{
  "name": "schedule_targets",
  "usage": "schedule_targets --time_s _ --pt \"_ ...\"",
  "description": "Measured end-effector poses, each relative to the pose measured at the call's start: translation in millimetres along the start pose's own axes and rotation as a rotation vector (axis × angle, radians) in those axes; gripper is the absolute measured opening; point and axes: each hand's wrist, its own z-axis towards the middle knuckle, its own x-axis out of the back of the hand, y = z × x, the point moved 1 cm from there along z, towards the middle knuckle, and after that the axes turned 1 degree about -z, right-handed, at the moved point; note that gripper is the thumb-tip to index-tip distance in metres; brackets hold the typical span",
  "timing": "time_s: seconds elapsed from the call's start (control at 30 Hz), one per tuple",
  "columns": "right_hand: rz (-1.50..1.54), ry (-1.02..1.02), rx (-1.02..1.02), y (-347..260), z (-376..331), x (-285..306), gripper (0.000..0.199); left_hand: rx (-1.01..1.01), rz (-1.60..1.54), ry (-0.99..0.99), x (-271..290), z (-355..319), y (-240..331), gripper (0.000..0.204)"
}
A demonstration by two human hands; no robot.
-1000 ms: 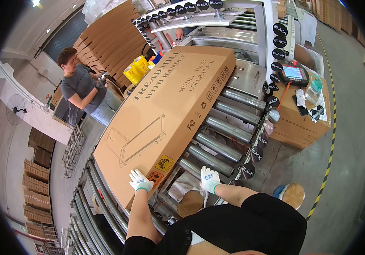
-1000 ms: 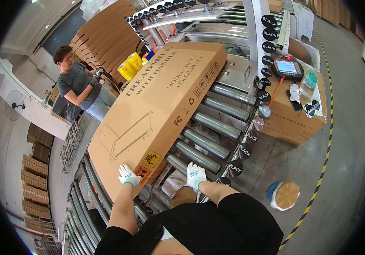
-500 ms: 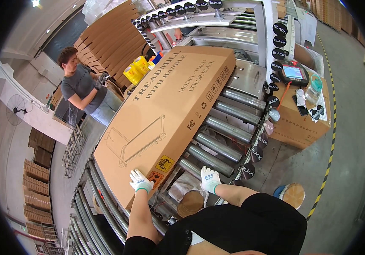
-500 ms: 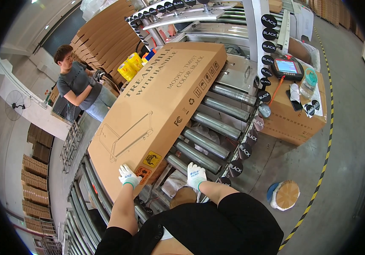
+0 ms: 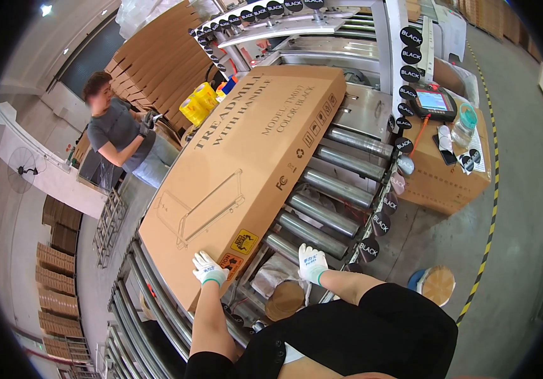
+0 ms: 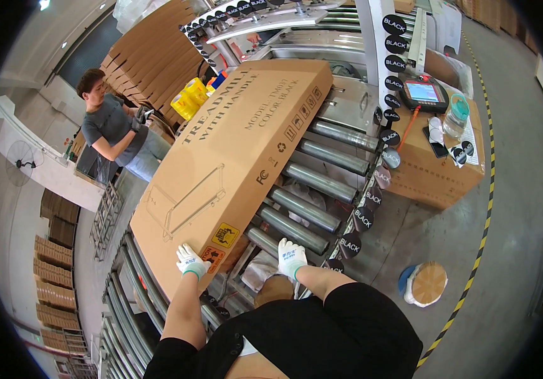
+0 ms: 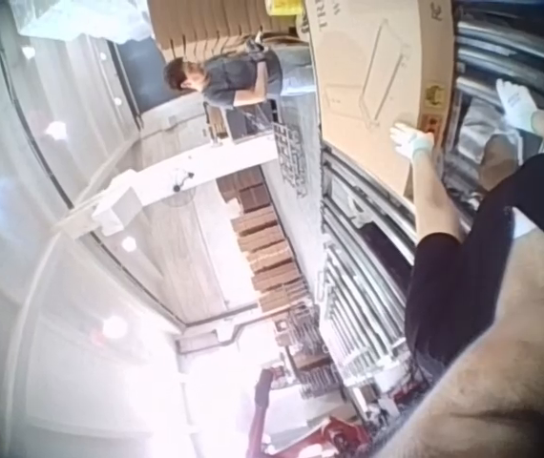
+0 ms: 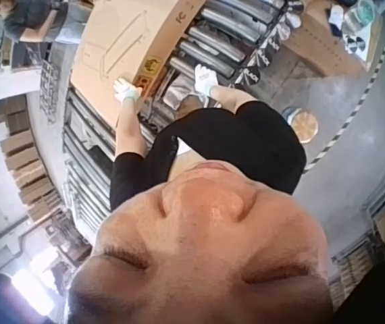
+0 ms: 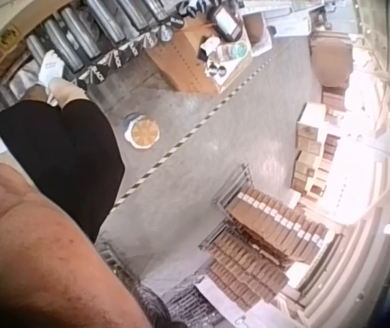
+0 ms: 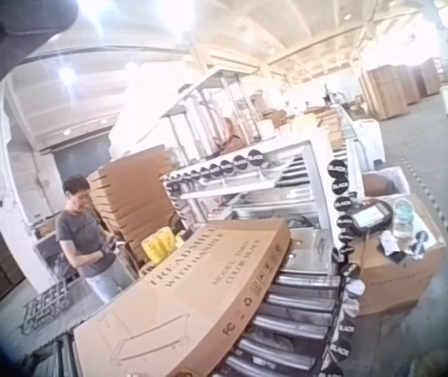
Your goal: Applying labels and sealing treadmill boxes with tape on a conveyor belt in a factory setting.
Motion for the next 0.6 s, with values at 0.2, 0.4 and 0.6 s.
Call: schedule_targets --time_s 0.2,0.4,0.6 --pt "-0.024 0.006 0.004 1.2 2.8 -2.7 0.09 0.009 -0.005 0.006 -3.1 2.9 0.4 0.113" --pt "-0.031 0.004 0.003 0.4 1.4 0.0 0.09 0.011 0.001 0.005 -0.3 0.9 1.7 0.112" --pt "-0.034 -0.006 -0.008 -0.1 1.3 -0.5 0.09 0.008 -0.004 0.004 1.9 -1.4 1.4 0.112"
